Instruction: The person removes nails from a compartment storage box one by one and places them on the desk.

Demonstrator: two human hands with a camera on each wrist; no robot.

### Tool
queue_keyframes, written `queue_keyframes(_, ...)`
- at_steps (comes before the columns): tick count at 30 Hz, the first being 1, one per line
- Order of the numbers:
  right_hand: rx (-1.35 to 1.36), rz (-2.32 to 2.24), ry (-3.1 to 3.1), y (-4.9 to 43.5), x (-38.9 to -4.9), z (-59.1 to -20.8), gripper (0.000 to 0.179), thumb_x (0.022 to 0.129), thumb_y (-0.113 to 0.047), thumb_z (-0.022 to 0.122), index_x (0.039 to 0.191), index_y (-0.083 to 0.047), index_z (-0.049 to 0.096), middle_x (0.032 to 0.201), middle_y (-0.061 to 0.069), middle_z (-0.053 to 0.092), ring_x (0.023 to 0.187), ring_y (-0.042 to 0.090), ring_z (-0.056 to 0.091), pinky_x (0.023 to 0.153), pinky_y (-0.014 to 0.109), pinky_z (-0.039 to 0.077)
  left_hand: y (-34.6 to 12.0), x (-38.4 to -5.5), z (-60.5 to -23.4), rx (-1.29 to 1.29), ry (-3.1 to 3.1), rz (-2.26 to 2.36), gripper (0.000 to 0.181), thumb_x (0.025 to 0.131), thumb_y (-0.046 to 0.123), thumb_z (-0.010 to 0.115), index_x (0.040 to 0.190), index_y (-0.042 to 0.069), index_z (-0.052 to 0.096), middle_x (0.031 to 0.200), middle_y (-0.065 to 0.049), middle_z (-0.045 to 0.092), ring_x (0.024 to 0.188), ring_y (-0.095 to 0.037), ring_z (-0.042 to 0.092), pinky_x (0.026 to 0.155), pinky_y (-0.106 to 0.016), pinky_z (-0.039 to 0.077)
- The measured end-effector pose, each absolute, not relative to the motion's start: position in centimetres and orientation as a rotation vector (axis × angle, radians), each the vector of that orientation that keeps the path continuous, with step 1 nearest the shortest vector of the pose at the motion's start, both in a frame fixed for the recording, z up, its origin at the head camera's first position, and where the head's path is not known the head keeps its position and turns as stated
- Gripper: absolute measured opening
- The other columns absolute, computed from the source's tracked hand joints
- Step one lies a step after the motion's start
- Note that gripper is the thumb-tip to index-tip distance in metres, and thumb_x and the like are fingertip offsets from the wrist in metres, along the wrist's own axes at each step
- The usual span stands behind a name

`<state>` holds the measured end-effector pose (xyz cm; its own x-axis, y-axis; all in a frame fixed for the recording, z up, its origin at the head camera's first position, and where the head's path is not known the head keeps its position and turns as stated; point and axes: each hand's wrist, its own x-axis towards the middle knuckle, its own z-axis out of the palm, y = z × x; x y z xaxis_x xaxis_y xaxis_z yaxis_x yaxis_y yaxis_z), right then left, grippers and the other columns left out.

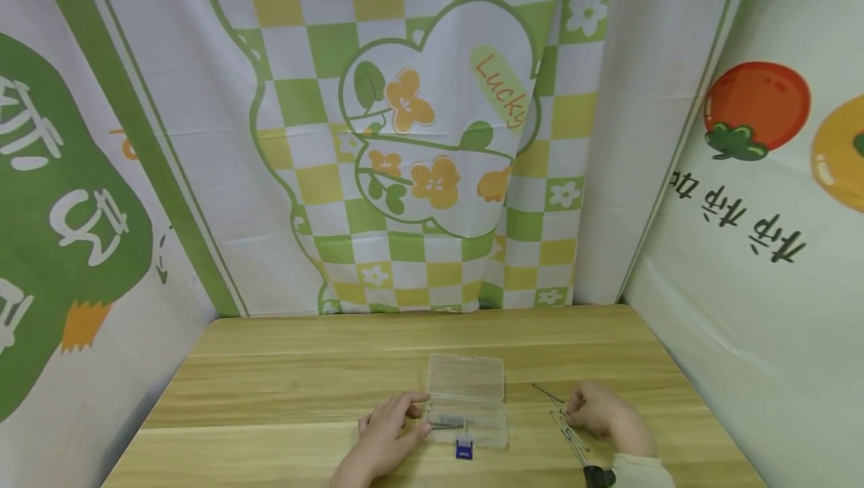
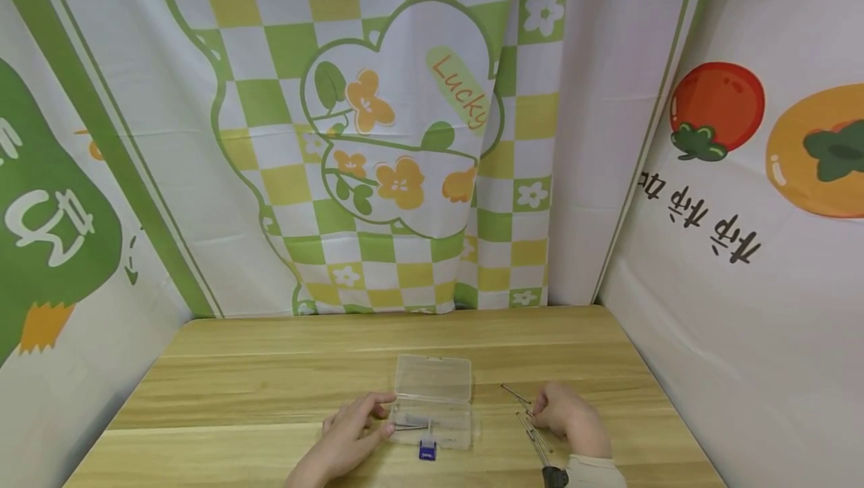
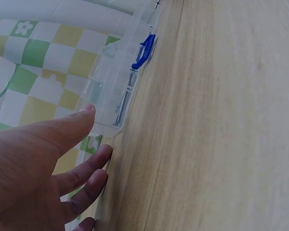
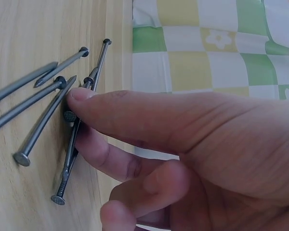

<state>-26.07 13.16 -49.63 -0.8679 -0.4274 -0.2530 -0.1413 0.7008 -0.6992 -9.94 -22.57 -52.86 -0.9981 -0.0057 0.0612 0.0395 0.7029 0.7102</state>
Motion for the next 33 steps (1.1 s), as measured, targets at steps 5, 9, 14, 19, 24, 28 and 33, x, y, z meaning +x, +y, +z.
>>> queue_keyframes(5,-0.435,-1.003,2.478,13.5,-26.0,-49.7,0.017,0.091,0.005,0.074,0.087,-0.003,0.059,0.070,0.004,0.055,0.051,0.009,0.040,0.050,0.022,0.037,-22.5,-10.1,-53.3,-0.043,-2.834,-1.175,0.048,0.103,0.042,0.068,0.145,0.022,0.058,0.122,0.002,0.066,0.106,-0.023,0.057,0.096,-0.072,0.028)
queue_keyframes(9,-0.434,-1.018,2.451,13.8,-26.1,-49.6,0.015,0.093,0.004,0.072,0.088,-0.002,0.059,0.064,0.002,0.052,0.048,0.006,0.037,0.050,0.021,0.036,-22.4,-10.4,-53.7,-0.069,-2.810,-1.159,0.046,0.103,0.040,0.067,0.144,0.021,0.058,0.121,0.002,0.067,0.104,-0.022,0.056,0.094,-0.070,0.029)
queue_keyframes(14,-0.423,-0.975,2.501,13.9,-26.1,-49.5,0.013,0.096,-0.004,0.071,0.089,-0.004,0.060,0.060,-0.002,0.047,0.047,0.007,0.035,0.049,0.022,0.035,-22.4,-10.4,-53.7,-0.065,-2.824,-1.188,0.046,0.104,0.040,0.067,0.145,0.022,0.058,0.123,0.001,0.066,0.106,-0.022,0.056,0.095,-0.072,0.028)
queue_keyframes(19,-0.471,-0.916,2.583,13.2,-25.5,-48.7,0.016,0.099,-0.017,0.071,0.100,-0.003,0.064,0.074,0.002,0.062,0.048,0.010,0.041,0.049,0.026,0.041,-22.4,-9.8,-53.5,-0.044,-2.844,-1.219,0.047,0.103,0.038,0.068,0.145,0.021,0.057,0.124,0.001,0.065,0.107,-0.025,0.056,0.096,-0.076,0.026)
queue_keyframes(24,-0.581,-0.867,2.678,11.8,-25.0,-47.1,0.026,0.103,-0.030,0.069,0.110,-0.006,0.068,0.100,0.005,0.070,0.073,0.016,0.061,0.066,0.040,0.054,-22.3,-10.0,-53.4,-0.058,-2.863,-1.172,0.048,0.103,0.040,0.067,0.146,0.022,0.057,0.124,0.002,0.065,0.107,-0.023,0.056,0.095,-0.073,0.029)
queue_keyframes(28,-0.774,-0.867,2.763,9.4,-24.3,-46.1,0.017,0.102,-0.029,0.071,0.107,-0.012,0.071,0.093,-0.005,0.069,0.083,0.011,0.063,0.073,0.038,0.055,-22.2,-10.0,-53.3,-0.047,-2.850,-1.177,0.048,0.103,0.041,0.067,0.147,0.023,0.057,0.125,0.003,0.065,0.109,-0.023,0.055,0.097,-0.072,0.028)
queue_keyframes(33,-1.123,-0.928,2.706,5.9,-23.3,-46.3,0.005,0.100,-0.017,0.073,0.102,-0.013,0.075,0.090,-0.011,0.069,0.083,0.006,0.064,0.074,0.031,0.054,-22.2,-9.7,-53.7,-0.023,-2.807,-1.179,0.048,0.104,0.041,0.066,0.147,0.022,0.057,0.125,0.003,0.065,0.110,-0.023,0.053,0.100,-0.072,0.025)
